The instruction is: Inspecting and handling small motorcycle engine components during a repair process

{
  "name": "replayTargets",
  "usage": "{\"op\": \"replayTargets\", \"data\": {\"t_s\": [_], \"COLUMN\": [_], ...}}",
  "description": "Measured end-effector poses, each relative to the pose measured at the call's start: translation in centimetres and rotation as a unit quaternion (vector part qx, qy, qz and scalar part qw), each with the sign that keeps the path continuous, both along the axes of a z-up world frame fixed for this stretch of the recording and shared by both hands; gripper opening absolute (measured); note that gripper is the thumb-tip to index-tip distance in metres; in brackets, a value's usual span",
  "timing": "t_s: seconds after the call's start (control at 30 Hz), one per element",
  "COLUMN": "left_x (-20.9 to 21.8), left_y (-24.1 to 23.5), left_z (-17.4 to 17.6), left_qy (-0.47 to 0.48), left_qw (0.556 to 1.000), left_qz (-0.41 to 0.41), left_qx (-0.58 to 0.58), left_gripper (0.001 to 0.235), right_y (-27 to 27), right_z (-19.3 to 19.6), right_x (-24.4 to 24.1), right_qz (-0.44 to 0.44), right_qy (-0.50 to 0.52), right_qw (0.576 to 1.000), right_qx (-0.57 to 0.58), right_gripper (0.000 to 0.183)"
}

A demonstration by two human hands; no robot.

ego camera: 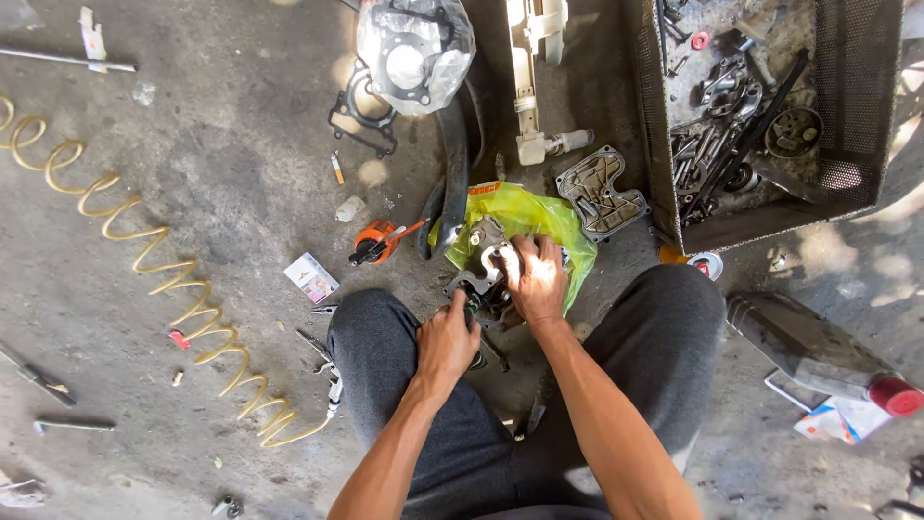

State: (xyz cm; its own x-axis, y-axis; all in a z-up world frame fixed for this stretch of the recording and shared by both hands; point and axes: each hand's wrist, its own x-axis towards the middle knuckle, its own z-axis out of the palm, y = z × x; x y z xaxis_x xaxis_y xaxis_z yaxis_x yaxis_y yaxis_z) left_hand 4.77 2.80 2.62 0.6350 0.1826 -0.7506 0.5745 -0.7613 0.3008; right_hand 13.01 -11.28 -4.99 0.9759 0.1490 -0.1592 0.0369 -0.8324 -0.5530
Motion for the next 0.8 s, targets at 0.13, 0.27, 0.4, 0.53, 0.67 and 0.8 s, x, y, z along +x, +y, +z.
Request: {"op": "replayTargets", "data": {"t_s": [0.13, 0.27, 0.4, 0.53, 0.67, 0.8], "left_x": [0.3, -0.7, -1.2, -0.8, -3.5, -3.0], "left_y": [-0.1, -0.3, -0.8, -0.4, -0.9, -2.2], "left_z": [0.3, -1.0, -1.8, -2.0, -4.3, -3.8], "left_qy": [0.005, -0.020, -0.006, -0.022, -0.044, -0.044], "left_qw": [1.000, 0.999, 0.999, 0.999, 0.998, 0.997], "left_qz": [-0.007, -0.006, 0.005, -0.021, -0.035, -0.025], "left_qx": [0.013, 0.034, 0.037, 0.033, 0.035, 0.064], "left_gripper": [0.039, 0.037, 0.040, 0.036, 0.040, 0.036], "right_y": [-0.2, -0.4, -0.2, -0.3, 0.3, 0.1], "right_z": [-0.4, -0.7, -0.3, -1.2, -0.9, -0.8], "right_x": [0.1, 0.3, 0.6, 0.2, 0.6, 0.8], "right_qz": [0.012, 0.018, 0.037, 0.043, 0.051, 0.058], "right_qy": [0.001, 0.006, 0.021, 0.009, -0.036, -0.041], "right_qw": [1.000, 1.000, 0.999, 0.999, 0.998, 0.997], "right_qx": [-0.004, 0.005, 0.018, 0.016, 0.010, -0.005], "right_gripper": [0.027, 0.028, 0.030, 0.031, 0.033, 0.036]}}
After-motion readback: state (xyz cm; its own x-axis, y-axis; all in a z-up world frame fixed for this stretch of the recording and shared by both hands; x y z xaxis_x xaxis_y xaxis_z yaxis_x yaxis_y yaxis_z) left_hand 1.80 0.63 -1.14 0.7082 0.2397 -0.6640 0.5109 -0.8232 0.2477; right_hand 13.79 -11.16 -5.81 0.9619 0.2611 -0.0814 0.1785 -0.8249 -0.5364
